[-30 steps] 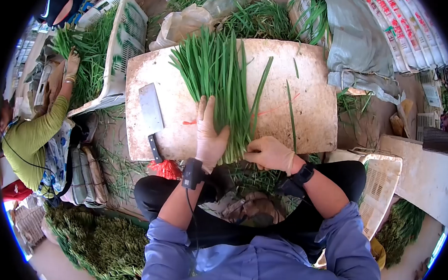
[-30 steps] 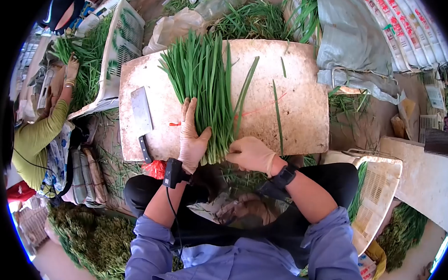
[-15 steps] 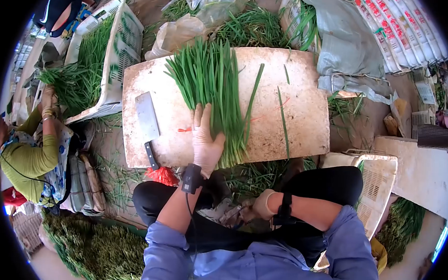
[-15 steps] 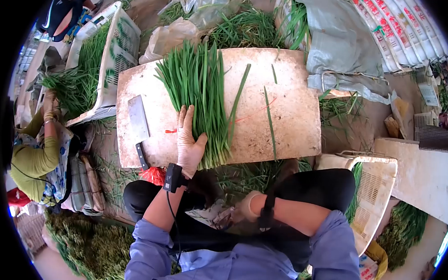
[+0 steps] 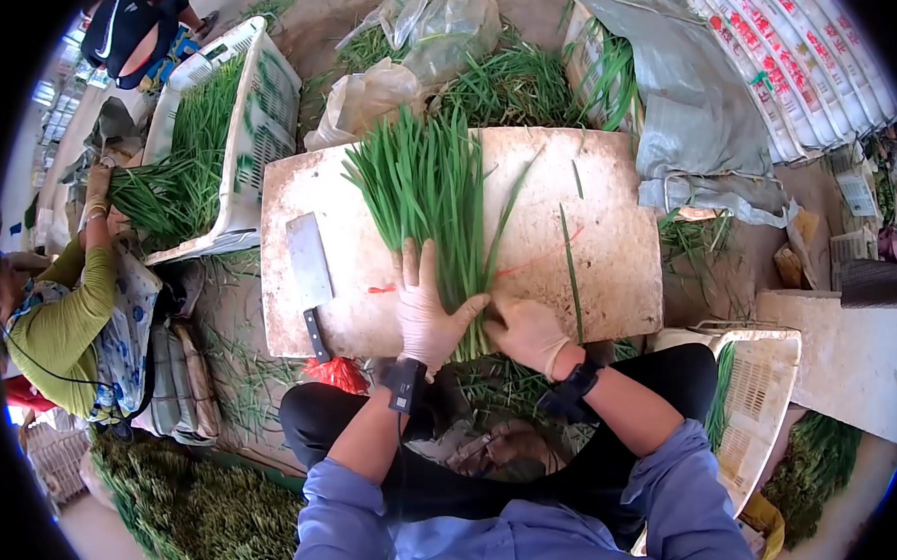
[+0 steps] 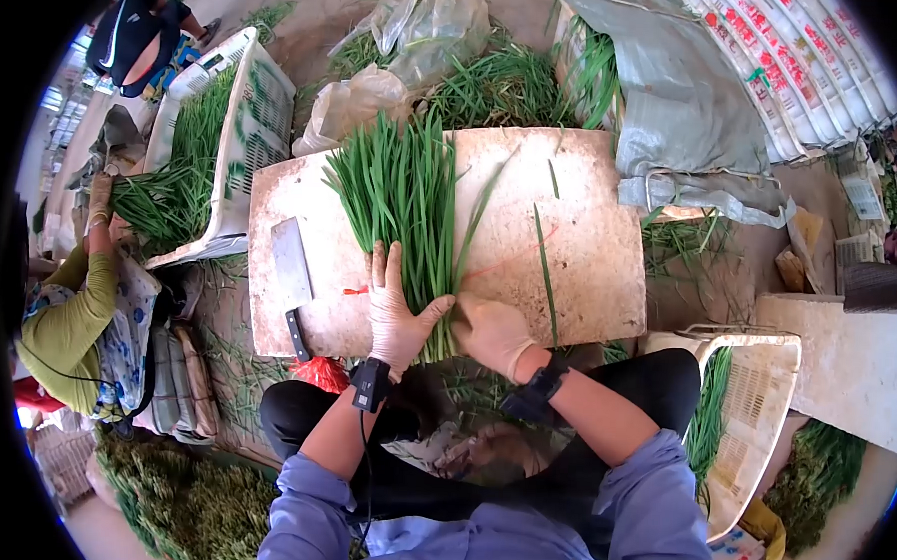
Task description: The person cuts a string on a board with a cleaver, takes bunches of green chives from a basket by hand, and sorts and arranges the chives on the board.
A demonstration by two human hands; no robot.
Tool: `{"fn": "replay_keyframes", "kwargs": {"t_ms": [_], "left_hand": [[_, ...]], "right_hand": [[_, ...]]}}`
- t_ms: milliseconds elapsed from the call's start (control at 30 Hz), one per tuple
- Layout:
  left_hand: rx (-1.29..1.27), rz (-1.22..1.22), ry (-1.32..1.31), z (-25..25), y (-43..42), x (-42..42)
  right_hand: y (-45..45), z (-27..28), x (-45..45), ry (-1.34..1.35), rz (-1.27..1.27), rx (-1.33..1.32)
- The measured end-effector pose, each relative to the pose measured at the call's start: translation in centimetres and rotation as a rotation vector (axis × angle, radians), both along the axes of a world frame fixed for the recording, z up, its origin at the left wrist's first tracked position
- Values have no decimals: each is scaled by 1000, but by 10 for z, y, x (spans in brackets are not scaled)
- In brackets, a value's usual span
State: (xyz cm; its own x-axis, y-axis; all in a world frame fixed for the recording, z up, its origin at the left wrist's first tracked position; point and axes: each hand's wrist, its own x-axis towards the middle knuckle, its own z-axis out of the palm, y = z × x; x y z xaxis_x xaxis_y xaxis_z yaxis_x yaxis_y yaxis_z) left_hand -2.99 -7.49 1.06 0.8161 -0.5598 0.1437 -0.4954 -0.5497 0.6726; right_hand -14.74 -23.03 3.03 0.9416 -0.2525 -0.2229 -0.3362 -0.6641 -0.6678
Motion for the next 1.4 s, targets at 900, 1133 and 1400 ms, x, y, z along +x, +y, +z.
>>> {"fn": "replay_keyframes", "kwargs": {"t_ms": [900,1133,1400], "left_hand": [[-736,206,563,16,44,27],[-877,667,735,23,84,17],[-549,548,1048,18,77,-21]], "right_hand": [[-38,47,-30,-101,-149,-75],[-69,113,-98,-336,-379,427],[-103,203,-271,-524,-708,430]]}}
